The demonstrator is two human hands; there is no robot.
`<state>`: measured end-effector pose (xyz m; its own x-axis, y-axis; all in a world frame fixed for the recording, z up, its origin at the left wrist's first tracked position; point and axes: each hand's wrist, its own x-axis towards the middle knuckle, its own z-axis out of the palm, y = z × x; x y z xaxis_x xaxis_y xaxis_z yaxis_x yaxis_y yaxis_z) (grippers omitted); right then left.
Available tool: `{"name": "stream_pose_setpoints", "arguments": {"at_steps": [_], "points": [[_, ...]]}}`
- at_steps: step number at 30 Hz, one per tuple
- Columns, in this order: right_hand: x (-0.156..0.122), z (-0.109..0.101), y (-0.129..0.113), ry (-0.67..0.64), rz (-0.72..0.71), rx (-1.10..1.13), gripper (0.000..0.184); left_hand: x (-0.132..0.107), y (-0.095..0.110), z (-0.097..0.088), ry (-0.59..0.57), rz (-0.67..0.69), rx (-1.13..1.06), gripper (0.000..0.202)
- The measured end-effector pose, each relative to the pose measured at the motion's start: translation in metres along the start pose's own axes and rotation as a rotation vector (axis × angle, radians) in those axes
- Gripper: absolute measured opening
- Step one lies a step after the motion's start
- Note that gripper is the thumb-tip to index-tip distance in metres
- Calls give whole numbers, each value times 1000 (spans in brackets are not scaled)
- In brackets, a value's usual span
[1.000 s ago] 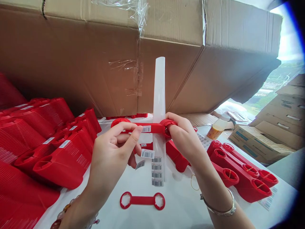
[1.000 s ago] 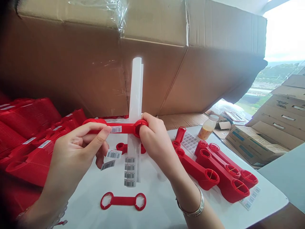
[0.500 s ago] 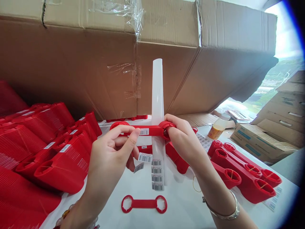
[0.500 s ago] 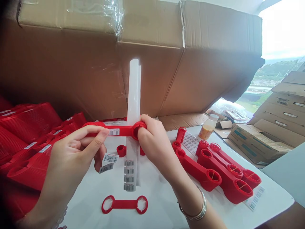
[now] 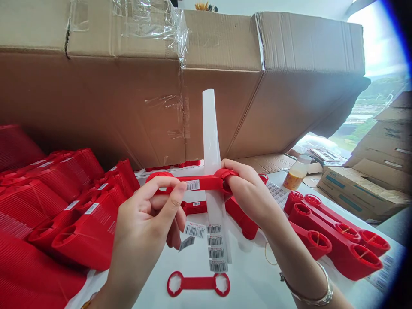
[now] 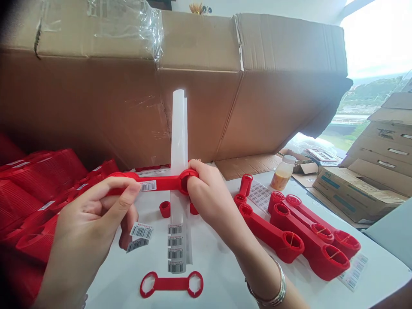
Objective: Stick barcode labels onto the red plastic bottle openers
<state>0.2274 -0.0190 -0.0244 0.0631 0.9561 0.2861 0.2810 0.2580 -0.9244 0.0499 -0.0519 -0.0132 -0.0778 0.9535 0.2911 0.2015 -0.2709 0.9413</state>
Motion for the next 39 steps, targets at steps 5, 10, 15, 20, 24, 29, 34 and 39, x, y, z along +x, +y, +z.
{"name": "stream_pose_setpoints", "arguments": {"at_steps": [5,10,15,20,24,29,34,39], "points": [[-2,0,-2,12,-14,-27,13,9,-13,-7,-131,-8,-58,22],[-3,0,-2,7,-11,-18,13,6,-10,-4,-119,-29,-69,22],[-4,1,-2,20,-25,-41,13,3,-5,0,-47,-59,-47,20],[-7,1,-3,13,-20,-37,14,6,-11,-2,-104,-57,-68,22],[-7,1,-4,21,-17,-62,14,7,-15,-2,-86,-50,-37,26],[-8,4,-6,32,-51,-74,14,7,-19,1,-43,-11,74,32],[-7,8,-4,47,-73,-71,14,18,-27,-1,0,23,192,43],[8,7,6,3,4,124,9,21,-20,-16,6,56,86,44]]}}
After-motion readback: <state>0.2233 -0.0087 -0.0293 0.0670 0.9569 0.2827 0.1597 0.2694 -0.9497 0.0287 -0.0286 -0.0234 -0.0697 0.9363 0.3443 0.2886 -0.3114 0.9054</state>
